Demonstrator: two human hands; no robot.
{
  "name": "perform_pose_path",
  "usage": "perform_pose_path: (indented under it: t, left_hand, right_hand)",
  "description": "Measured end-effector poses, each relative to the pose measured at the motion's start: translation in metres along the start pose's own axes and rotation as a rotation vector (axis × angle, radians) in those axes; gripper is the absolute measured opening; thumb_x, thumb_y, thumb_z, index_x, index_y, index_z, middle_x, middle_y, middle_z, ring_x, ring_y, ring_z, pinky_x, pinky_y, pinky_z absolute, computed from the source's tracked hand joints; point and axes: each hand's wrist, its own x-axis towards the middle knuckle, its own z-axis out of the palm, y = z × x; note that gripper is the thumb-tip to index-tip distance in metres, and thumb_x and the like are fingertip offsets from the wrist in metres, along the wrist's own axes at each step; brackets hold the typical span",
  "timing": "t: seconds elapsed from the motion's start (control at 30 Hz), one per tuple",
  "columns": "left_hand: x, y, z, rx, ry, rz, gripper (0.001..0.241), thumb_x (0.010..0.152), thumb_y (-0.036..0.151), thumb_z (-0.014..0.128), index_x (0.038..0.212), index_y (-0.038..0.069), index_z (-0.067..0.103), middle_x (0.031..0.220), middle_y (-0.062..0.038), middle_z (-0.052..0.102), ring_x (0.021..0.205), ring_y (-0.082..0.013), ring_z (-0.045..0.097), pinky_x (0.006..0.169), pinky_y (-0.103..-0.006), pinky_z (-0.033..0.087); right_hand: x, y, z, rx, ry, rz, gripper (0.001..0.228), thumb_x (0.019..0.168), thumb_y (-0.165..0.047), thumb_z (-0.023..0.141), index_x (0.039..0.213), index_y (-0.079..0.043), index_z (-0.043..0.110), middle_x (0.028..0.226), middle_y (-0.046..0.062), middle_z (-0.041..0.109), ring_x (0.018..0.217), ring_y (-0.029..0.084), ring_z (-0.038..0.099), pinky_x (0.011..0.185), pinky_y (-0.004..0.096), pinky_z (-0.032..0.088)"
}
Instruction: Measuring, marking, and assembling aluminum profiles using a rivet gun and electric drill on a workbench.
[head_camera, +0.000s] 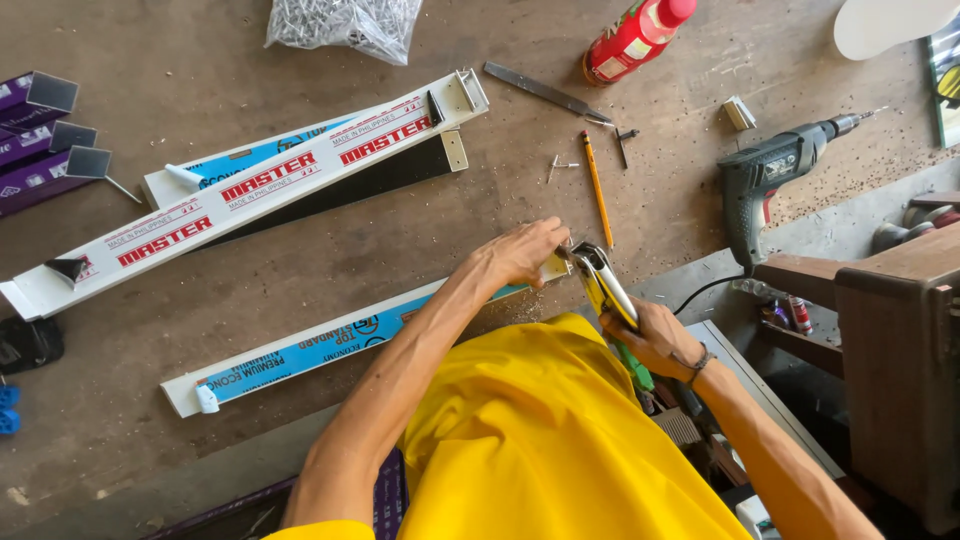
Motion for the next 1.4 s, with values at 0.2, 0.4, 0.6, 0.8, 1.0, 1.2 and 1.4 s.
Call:
perform_pose_path:
  t: [0.2,0.4,0.6,0.8,1.0,1.2,1.4]
  left_hand:
    - [0.001,-0.01,-0.001,-0.032,-0.002,0.073,0.076,0.059,0.003,0.098,0.124,0.002,0.058,0.107,-0.015,0.058,0.113,-0.0403,0.066,0.109,-0.0545,0.051]
    - [0.009,-0.016,0.004,0.039,-0.034,0.068,0.074,0.065,0.008,0.098,0.128,0.004,0.061,0.107,-0.01,0.06,0.114,-0.0308,0.065,0.112,-0.0489,0.046]
    - [0.012,-0.02,0.0,0.041,-0.014,0.113,0.07,0.062,0.011,0.098,0.121,0.004,0.062,0.106,-0.009,0.06,0.113,-0.0324,0.065,0.112,-0.0539,0.044]
    - [0.014,-0.025,0.005,0.028,0.017,0.153,0.066,0.06,0.013,0.096,0.116,0.003,0.061,0.109,-0.011,0.061,0.117,-0.0351,0.063,0.114,-0.0592,0.04]
    - [0.013,-0.021,0.0,0.062,-0.023,0.125,0.07,0.061,0.014,0.098,0.12,0.004,0.062,0.107,-0.009,0.062,0.115,-0.0298,0.064,0.113,-0.0514,0.043]
    - [0.017,-0.025,0.008,0.075,-0.007,0.139,0.071,0.06,0.015,0.099,0.121,0.004,0.064,0.105,-0.009,0.063,0.112,-0.0286,0.066,0.112,-0.0489,0.044]
    - [0.021,-0.031,0.014,0.066,0.002,0.159,0.068,0.063,0.012,0.097,0.121,0.003,0.064,0.104,-0.009,0.062,0.109,-0.0275,0.066,0.107,-0.0462,0.047]
  right_hand:
    - [0.006,-0.034,-0.016,-0.366,-0.016,0.052,0.03,0.093,-0.035,0.071,0.103,-0.008,0.067,0.084,0.022,0.077,0.082,0.042,0.077,0.074,0.052,0.062]
    - [0.017,-0.041,-0.016,-0.422,-0.03,0.157,0.034,0.088,-0.043,0.076,0.104,-0.014,0.068,0.09,0.017,0.079,0.09,0.039,0.078,0.077,0.051,0.063]
    - [0.035,-0.012,-0.004,-0.637,-0.003,0.205,0.034,0.083,-0.052,0.074,0.099,-0.023,0.068,0.087,0.008,0.077,0.086,0.032,0.078,0.075,0.046,0.065]
    - [0.048,0.014,0.005,-0.688,0.007,0.137,0.038,0.081,-0.05,0.075,0.101,-0.019,0.065,0.094,0.012,0.076,0.09,0.033,0.078,0.078,0.047,0.064]
    - [0.032,0.043,-0.018,-0.591,-0.307,0.082,0.033,0.078,-0.024,0.075,0.098,0.0,0.065,0.088,0.026,0.073,0.087,0.046,0.076,0.071,0.057,0.064]
    - [0.034,-0.044,-0.029,-0.004,-0.359,0.581,0.02,0.076,0.002,0.068,0.095,0.006,0.064,0.072,0.029,0.075,0.061,0.037,0.078,0.049,0.04,0.063]
    - [0.027,-0.021,-0.014,-0.401,-0.208,0.235,0.047,0.085,-0.034,0.071,0.12,-0.006,0.056,0.106,0.03,0.07,0.105,0.053,0.068,0.088,0.064,0.057]
